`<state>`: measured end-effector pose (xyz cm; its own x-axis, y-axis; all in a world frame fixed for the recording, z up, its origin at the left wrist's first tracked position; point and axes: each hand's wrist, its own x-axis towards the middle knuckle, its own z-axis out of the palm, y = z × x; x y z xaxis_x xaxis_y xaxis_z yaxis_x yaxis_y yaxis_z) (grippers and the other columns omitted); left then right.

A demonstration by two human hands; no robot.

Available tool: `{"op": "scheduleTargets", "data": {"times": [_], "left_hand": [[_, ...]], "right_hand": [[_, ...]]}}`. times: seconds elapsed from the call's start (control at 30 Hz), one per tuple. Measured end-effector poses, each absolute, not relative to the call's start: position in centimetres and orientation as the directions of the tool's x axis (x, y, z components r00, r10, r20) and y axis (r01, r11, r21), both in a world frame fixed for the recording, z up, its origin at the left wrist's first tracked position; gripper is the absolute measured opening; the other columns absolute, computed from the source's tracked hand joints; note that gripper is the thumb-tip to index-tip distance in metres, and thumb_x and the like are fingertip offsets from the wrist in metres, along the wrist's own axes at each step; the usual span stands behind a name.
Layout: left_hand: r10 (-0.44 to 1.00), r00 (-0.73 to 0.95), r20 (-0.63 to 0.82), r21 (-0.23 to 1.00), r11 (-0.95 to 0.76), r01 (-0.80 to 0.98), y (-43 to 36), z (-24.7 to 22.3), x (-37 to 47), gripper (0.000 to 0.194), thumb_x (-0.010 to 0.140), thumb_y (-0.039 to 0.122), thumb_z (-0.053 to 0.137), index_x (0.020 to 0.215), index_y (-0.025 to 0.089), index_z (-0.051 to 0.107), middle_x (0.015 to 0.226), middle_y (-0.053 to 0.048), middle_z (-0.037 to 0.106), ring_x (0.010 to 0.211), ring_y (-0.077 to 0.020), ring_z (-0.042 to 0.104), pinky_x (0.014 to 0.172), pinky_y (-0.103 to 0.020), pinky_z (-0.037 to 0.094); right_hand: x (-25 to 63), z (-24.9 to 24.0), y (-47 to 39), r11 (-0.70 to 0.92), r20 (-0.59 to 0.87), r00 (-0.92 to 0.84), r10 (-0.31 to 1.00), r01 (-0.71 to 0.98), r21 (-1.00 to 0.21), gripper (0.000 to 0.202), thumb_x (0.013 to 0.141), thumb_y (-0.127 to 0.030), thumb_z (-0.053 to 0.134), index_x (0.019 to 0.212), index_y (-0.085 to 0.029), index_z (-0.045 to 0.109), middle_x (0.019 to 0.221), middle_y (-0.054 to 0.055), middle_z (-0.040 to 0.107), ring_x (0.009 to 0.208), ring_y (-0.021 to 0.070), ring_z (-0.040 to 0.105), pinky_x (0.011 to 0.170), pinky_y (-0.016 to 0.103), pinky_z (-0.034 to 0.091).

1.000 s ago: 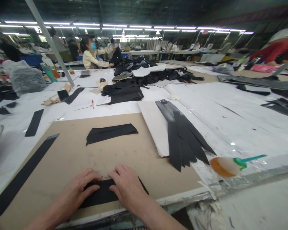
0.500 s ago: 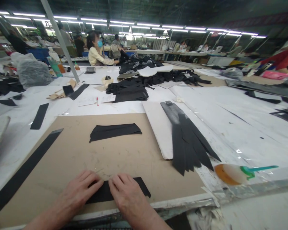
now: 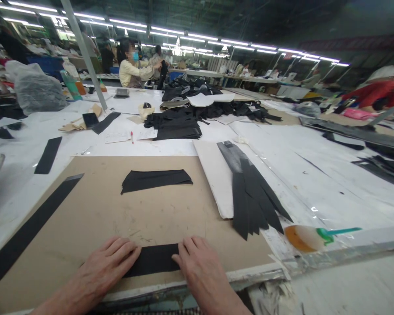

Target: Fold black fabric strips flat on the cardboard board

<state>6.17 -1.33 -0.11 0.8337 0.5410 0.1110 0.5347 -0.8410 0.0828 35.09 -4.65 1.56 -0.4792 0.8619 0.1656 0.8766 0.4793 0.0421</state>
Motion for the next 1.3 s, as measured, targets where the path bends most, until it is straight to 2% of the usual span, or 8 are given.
{"op": "scheduleTargets", "data": {"times": [0.07, 0.13, 0.23, 0.4, 0.6, 0.77, 1.07, 1.3], "left_hand": [[0.615, 0.778, 0.125, 0.188, -0.785, 0.590, -1.1, -0.4, 5.8, 0.049, 0.094, 0.008, 0.052, 0.142, 0.022, 0.046, 0.124, -0.008, 0.061, 0.108, -0.0255, 0.057, 0.098, -0.042, 0.048], [0.719, 0.678, 0.151, 0.309, -0.686, 0.658, -0.8, -0.5, 5.1, 0.054, 0.096, 0.013, 0.054, 0.146, 0.027, 0.040, 0.130, -0.007, 0.059, 0.115, -0.0254, 0.056, 0.100, -0.042, 0.048], [0.852, 0.516, 0.088, 0.518, -0.482, 0.707, -0.3, 0.2, 3.4, 0.056, 0.094, 0.022, 0.062, 0.145, 0.029, 0.039, 0.136, -0.007, 0.055, 0.122, -0.0247, 0.054, 0.103, -0.039, 0.047], [0.879, 0.448, -0.163, 0.731, -0.197, 0.653, 0.6, 2.4, 1.1, 0.029, 0.088, 0.017, 0.065, 0.115, 0.027, 0.062, 0.103, 0.001, 0.062, 0.092, -0.0164, 0.059, 0.082, -0.027, 0.047], [0.866, 0.432, -0.252, 0.724, -0.127, 0.678, 1.8, 3.4, 1.0, 0.012, 0.081, 0.015, 0.064, 0.090, 0.023, 0.066, 0.086, 0.003, 0.061, 0.082, -0.0153, 0.057, 0.071, -0.026, 0.040], [0.839, 0.494, -0.227, 0.712, -0.203, 0.673, 2.4, 3.7, 1.0, 0.024, 0.082, 0.016, 0.062, 0.104, 0.026, 0.067, 0.098, 0.002, 0.061, 0.079, -0.0142, 0.057, 0.073, -0.026, 0.041], [0.829, 0.511, -0.228, 0.693, -0.231, 0.683, 2.2, 3.8, 1.4, 0.013, 0.082, 0.014, 0.060, 0.086, 0.024, 0.067, 0.087, 0.002, 0.064, 0.082, -0.0168, 0.059, 0.070, -0.025, 0.039], [0.846, 0.493, -0.204, 0.736, -0.200, 0.647, 1.6, 3.9, 1.0, 0.019, 0.083, 0.013, 0.058, 0.093, 0.025, 0.068, 0.093, 0.002, 0.063, 0.088, -0.0164, 0.059, 0.077, -0.027, 0.040]], "right_hand": [[33.2, 2.4, -3.9, 0.439, 0.173, -0.445, 0.879, 0.895, 0.077, 0.013, 0.092, -0.027, 0.068, 0.083, -0.019, 0.063, 0.080, 0.006, 0.060, 0.076, 0.0270, 0.056, 0.067, 0.041, 0.045], [30.8, 3.0, -3.1, 0.452, 0.180, -0.450, 0.875, 0.892, 0.036, 0.013, 0.092, -0.027, 0.070, 0.083, -0.020, 0.063, 0.081, 0.005, 0.060, 0.077, 0.0266, 0.057, 0.069, 0.041, 0.044], [27.4, 3.1, -2.1, 0.502, 0.161, -0.481, 0.862, 0.854, -0.135, 0.009, 0.090, -0.024, 0.071, 0.091, -0.020, 0.063, 0.089, 0.005, 0.062, 0.082, 0.0257, 0.058, 0.073, 0.040, 0.045], [23.7, 2.3, -1.0, 0.487, 0.034, -0.524, 0.851, 0.763, -0.425, 0.021, 0.088, -0.017, 0.072, 0.105, -0.020, 0.062, 0.106, 0.005, 0.062, 0.098, 0.0262, 0.058, 0.082, 0.040, 0.049], [22.6, 1.5, -0.4, 0.421, -0.003, -0.503, 0.865, 0.727, -0.543, 0.018, 0.086, -0.012, 0.074, 0.100, -0.021, 0.065, 0.102, 0.003, 0.064, 0.098, 0.0241, 0.058, 0.083, 0.038, 0.048], [22.9, 1.1, -0.5, 0.430, 0.031, -0.513, 0.858, 0.683, -0.590, 0.017, 0.087, -0.009, 0.071, 0.095, -0.022, 0.065, 0.098, 0.001, 0.063, 0.095, 0.0216, 0.058, 0.081, 0.034, 0.047], [23.1, 1.3, -0.4, 0.453, 0.031, -0.542, 0.840, 0.669, -0.589, 0.025, 0.089, -0.008, 0.066, 0.108, -0.023, 0.066, 0.103, 0.003, 0.063, 0.098, 0.0227, 0.058, 0.083, 0.035, 0.049], [23.2, 1.1, -0.5, 0.446, 0.006, -0.548, 0.837, 0.675, -0.588, 0.024, 0.092, -0.010, 0.065, 0.111, -0.024, 0.066, 0.104, 0.004, 0.062, 0.100, 0.0242, 0.057, 0.084, 0.038, 0.049]]}}
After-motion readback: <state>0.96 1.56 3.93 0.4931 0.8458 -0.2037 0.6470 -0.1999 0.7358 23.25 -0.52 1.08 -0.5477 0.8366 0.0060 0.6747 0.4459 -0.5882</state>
